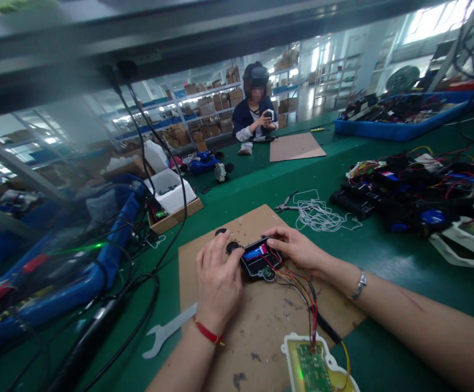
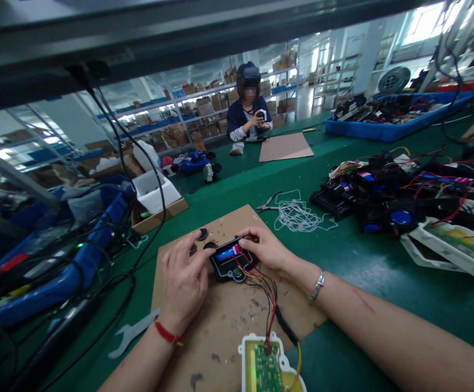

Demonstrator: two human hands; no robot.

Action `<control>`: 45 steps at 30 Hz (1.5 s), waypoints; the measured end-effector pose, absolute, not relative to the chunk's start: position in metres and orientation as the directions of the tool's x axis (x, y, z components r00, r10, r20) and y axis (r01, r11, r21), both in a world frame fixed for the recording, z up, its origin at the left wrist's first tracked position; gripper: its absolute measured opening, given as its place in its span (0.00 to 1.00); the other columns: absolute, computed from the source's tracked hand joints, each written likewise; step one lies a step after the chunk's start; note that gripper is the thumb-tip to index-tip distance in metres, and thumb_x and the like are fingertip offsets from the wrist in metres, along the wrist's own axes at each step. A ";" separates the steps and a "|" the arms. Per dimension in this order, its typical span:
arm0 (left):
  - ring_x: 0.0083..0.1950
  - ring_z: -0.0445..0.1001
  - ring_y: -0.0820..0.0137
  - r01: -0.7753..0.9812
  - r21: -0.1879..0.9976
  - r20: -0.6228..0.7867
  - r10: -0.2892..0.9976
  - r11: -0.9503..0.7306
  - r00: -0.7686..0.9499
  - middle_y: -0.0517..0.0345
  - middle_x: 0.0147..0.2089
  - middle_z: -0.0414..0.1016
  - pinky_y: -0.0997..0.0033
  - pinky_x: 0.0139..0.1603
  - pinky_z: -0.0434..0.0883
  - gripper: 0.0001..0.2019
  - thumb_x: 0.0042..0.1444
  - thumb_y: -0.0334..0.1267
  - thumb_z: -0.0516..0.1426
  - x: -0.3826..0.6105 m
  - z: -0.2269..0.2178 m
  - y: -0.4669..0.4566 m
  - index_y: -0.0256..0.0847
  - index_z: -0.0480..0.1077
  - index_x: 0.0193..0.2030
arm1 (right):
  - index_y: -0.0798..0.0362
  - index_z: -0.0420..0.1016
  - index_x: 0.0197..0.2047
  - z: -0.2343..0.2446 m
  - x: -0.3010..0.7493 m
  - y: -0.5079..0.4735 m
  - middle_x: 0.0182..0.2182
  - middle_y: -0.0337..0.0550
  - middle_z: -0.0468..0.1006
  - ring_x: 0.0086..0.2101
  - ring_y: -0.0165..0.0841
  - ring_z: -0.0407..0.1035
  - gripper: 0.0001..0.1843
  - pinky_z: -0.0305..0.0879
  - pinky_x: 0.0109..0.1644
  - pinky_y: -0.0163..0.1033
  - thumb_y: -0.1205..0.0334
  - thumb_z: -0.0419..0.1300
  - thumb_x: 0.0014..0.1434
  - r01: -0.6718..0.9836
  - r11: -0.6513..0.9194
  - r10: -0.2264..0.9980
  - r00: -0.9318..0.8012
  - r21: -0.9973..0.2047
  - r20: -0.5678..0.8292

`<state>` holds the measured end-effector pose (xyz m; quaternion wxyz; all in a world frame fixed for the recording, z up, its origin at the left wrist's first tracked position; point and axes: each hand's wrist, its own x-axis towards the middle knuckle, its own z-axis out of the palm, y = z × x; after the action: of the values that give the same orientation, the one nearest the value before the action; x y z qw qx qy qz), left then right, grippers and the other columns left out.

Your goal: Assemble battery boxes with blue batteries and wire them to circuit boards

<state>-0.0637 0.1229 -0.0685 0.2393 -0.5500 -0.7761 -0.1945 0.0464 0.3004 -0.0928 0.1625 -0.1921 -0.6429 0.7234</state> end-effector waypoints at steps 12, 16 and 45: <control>0.60 0.61 0.54 0.979 -0.052 0.499 0.854 0.198 -0.147 0.44 0.61 0.61 0.48 0.53 0.66 0.23 0.53 0.21 0.49 -0.055 -0.080 0.085 0.43 0.70 0.52 | 0.56 0.70 0.41 -0.097 0.047 0.302 0.33 0.44 0.75 0.33 0.33 0.68 0.13 0.63 0.39 0.40 0.60 0.61 0.52 -0.003 -0.084 0.475 -0.879 -0.996 -0.037; 0.60 0.61 0.54 0.985 -0.039 0.472 0.872 0.170 -0.132 0.44 0.61 0.60 0.46 0.52 0.68 0.23 0.54 0.21 0.49 -0.050 -0.082 0.077 0.44 0.69 0.53 | 0.56 0.70 0.41 -0.099 0.046 0.303 0.33 0.45 0.75 0.33 0.33 0.68 0.13 0.63 0.39 0.40 0.60 0.61 0.52 -0.008 -0.074 0.477 -0.878 -0.997 -0.029; 0.68 0.53 0.57 0.991 -0.019 0.313 0.942 0.130 -0.118 0.46 0.70 0.46 0.47 0.61 0.62 0.29 0.54 0.22 0.51 -0.027 -0.089 0.109 0.50 0.59 0.61 | 0.54 0.71 0.41 -0.094 0.048 0.302 0.35 0.44 0.75 0.34 0.33 0.68 0.11 0.65 0.40 0.41 0.61 0.61 0.54 0.007 -0.080 0.464 -0.885 -0.997 -0.043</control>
<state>-0.0272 0.1089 -0.0886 0.1254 -0.6523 -0.7411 -0.0975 0.0485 0.3017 -0.0936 0.1603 -0.1784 -0.6591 0.7128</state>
